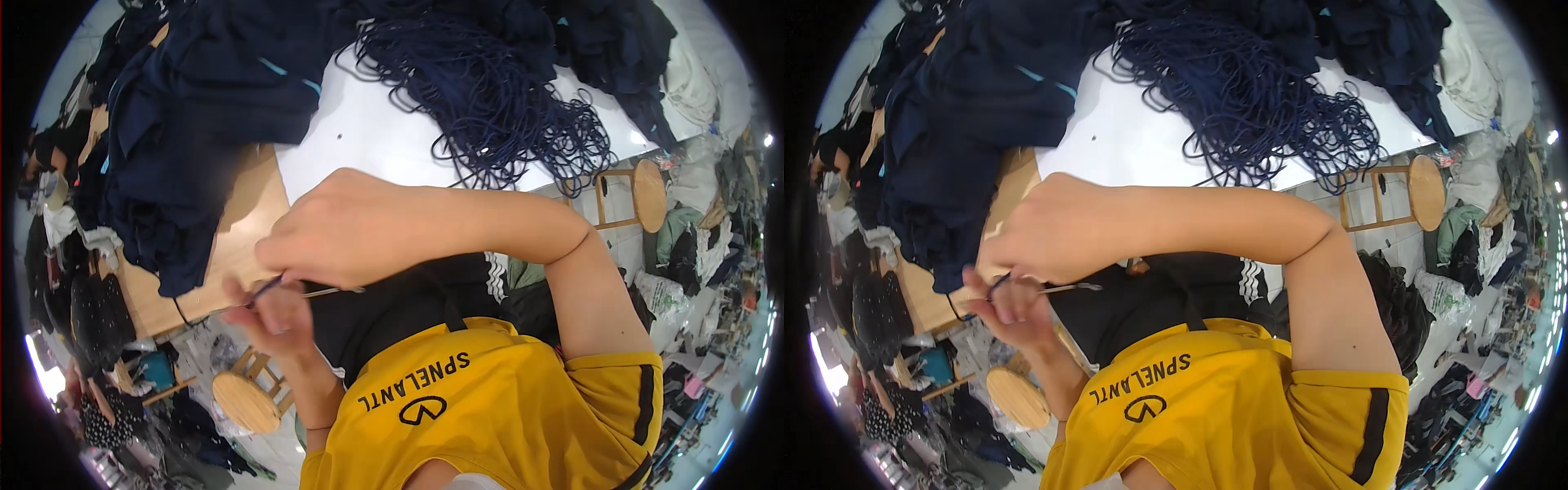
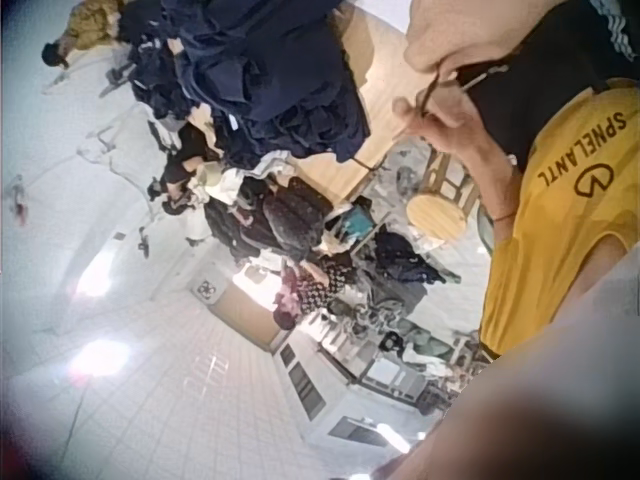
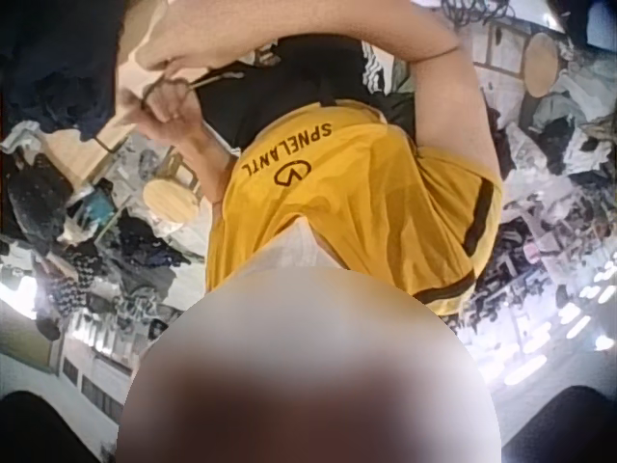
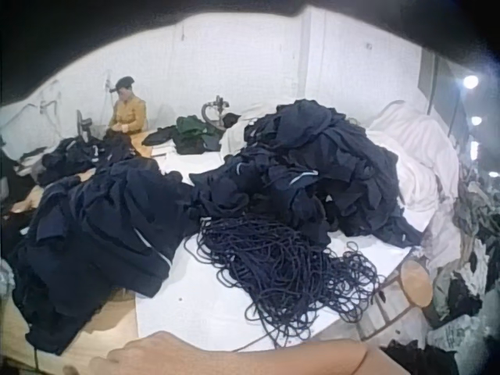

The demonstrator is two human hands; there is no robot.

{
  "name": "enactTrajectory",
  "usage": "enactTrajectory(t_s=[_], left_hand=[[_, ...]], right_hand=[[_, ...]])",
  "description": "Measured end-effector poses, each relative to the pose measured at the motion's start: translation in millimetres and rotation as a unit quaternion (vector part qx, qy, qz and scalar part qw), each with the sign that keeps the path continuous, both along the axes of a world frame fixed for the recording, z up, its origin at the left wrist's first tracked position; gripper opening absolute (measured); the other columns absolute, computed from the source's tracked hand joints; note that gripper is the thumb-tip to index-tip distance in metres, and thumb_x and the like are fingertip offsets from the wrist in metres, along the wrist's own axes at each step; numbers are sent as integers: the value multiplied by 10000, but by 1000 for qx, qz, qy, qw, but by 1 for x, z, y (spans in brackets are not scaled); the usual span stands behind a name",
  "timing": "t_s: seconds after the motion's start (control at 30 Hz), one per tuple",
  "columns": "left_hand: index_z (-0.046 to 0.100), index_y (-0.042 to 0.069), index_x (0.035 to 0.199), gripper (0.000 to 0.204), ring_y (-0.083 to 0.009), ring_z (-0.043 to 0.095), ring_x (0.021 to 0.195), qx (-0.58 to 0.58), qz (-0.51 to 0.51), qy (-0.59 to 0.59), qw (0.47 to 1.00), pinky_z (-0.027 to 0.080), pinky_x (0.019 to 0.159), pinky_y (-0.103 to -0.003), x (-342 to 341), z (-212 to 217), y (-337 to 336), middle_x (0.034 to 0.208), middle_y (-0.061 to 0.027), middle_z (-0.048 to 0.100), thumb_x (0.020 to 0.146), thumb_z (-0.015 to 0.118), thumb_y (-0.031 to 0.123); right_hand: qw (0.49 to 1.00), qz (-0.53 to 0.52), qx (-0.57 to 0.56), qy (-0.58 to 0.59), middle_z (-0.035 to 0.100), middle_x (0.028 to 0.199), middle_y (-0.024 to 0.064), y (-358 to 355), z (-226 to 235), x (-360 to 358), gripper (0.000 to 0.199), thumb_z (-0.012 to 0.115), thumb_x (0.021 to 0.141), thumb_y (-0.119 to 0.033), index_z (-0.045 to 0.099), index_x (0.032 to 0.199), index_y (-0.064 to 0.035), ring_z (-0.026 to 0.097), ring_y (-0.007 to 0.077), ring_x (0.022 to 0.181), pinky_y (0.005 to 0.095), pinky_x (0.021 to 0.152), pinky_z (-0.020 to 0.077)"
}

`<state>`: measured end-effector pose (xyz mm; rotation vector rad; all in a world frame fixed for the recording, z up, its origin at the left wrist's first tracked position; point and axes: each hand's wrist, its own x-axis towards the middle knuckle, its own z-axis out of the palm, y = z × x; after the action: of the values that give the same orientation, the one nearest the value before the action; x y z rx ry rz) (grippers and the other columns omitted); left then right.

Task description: Threading drawstrings into the waistbands of navy blue garments using a metal threading tool.

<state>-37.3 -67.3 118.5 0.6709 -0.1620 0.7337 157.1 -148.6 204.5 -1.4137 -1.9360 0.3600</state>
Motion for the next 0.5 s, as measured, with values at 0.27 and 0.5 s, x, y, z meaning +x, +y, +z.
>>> enactTrajectory(t_s=[0.27, 0.5], left_hand=[[588, 98, 871, 204, -159, 396, 718, -58, 405, -26, 912, 303, 599, -324, -227, 46, 126, 863, 23, 585, 950, 474, 247], [661, 186, 905, 306, -118, 569, 724, -130, 802, 108, 572, 391, 595, -319, -413, 13, 127, 905, 95, 685, 972, 412, 350]], right_hand=[[945, -257, 8, -203, 677, 870, 91, -23, -80, 95, 283, 591, 726, -5, 678, 973, -112, 645, 282, 822, 387, 730, 511], [892, -423, -156, -23, 667, 1063, 6, -97, 11, 222, 430, 472, 939, -417, 647, 1174, -103, 535, 90, 753, 207, 654, 412]])
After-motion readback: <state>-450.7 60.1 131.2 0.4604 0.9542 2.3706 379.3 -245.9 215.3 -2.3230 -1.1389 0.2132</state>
